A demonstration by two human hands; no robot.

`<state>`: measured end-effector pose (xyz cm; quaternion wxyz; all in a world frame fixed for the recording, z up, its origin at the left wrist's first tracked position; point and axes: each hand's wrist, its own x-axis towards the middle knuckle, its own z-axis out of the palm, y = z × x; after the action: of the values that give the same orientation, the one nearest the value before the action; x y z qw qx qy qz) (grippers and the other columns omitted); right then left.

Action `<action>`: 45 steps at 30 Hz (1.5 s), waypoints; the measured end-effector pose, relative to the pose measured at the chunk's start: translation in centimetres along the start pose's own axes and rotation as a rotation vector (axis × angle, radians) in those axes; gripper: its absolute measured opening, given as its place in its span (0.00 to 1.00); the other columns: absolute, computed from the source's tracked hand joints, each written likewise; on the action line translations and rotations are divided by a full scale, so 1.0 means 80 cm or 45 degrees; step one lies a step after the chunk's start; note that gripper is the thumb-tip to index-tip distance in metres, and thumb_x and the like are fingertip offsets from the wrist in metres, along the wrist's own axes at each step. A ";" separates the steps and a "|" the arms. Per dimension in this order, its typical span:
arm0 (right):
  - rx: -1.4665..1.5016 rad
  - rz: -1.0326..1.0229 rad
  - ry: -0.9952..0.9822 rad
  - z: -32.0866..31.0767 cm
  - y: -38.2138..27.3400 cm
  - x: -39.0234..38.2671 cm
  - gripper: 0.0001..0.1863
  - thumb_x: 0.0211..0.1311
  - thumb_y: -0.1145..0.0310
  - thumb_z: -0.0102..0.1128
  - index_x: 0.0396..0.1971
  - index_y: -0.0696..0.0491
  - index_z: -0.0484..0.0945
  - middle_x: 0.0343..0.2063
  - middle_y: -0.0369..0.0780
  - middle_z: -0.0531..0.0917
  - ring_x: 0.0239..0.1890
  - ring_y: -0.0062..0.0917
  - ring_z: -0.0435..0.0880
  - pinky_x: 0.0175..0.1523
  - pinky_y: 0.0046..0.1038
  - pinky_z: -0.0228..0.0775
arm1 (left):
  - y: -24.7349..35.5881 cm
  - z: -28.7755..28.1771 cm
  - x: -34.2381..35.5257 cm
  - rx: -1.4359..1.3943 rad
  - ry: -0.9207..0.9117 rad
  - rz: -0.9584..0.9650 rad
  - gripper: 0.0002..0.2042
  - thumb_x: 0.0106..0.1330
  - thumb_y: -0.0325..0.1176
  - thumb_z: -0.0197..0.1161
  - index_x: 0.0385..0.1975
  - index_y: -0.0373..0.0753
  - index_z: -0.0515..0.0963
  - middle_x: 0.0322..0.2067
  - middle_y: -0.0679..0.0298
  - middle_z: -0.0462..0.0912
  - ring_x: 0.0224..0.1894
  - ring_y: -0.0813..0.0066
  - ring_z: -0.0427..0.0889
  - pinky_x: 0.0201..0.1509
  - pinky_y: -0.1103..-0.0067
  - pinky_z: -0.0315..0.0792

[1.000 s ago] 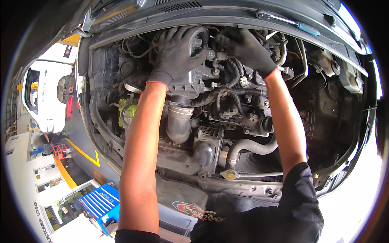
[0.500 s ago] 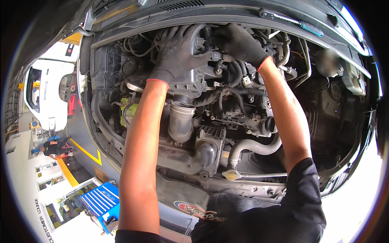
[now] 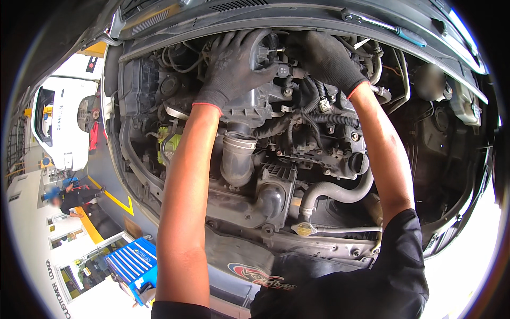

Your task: The person works under the hood of a car, using a ratchet and screwdriver to loosen and tighten bolts on engine components. They place a protective cover over the front of the engine bay and continue adjusting parts within the engine compartment.

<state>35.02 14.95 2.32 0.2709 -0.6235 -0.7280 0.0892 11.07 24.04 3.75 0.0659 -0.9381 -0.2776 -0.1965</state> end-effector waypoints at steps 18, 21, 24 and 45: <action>0.409 0.041 0.097 0.014 0.017 -0.007 0.15 0.73 0.66 0.72 0.53 0.57 0.87 0.47 0.49 0.92 0.47 0.40 0.94 0.52 0.40 0.86 | 0.003 -0.002 0.000 -0.013 0.015 -0.001 0.42 0.65 0.60 0.76 0.78 0.52 0.73 0.74 0.56 0.77 0.77 0.47 0.73 0.84 0.50 0.61; 0.286 0.112 -0.004 0.006 0.002 -0.003 0.14 0.73 0.67 0.72 0.53 0.58 0.87 0.47 0.49 0.92 0.46 0.40 0.94 0.53 0.39 0.86 | -0.003 -0.001 -0.005 -0.001 0.035 0.003 0.41 0.65 0.60 0.76 0.77 0.52 0.73 0.74 0.56 0.78 0.76 0.47 0.74 0.83 0.50 0.62; -0.223 -0.094 0.150 0.020 0.012 -0.007 0.14 0.75 0.67 0.71 0.54 0.58 0.88 0.44 0.48 0.92 0.45 0.39 0.94 0.53 0.38 0.86 | 0.001 0.002 0.002 -0.004 0.044 0.013 0.41 0.65 0.60 0.76 0.77 0.51 0.74 0.73 0.56 0.78 0.76 0.48 0.74 0.83 0.51 0.62; 0.145 0.080 0.056 0.007 -0.001 -0.014 0.19 0.78 0.59 0.70 0.58 0.57 0.86 0.45 0.48 0.90 0.46 0.40 0.93 0.54 0.41 0.83 | 0.001 -0.005 0.000 -0.057 0.047 0.004 0.39 0.65 0.57 0.76 0.76 0.52 0.75 0.73 0.57 0.78 0.76 0.48 0.74 0.84 0.52 0.62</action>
<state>34.74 13.97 1.55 0.3188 -0.6314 -0.6957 0.1252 10.99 23.90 4.08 0.0504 -0.9359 -0.2705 -0.2200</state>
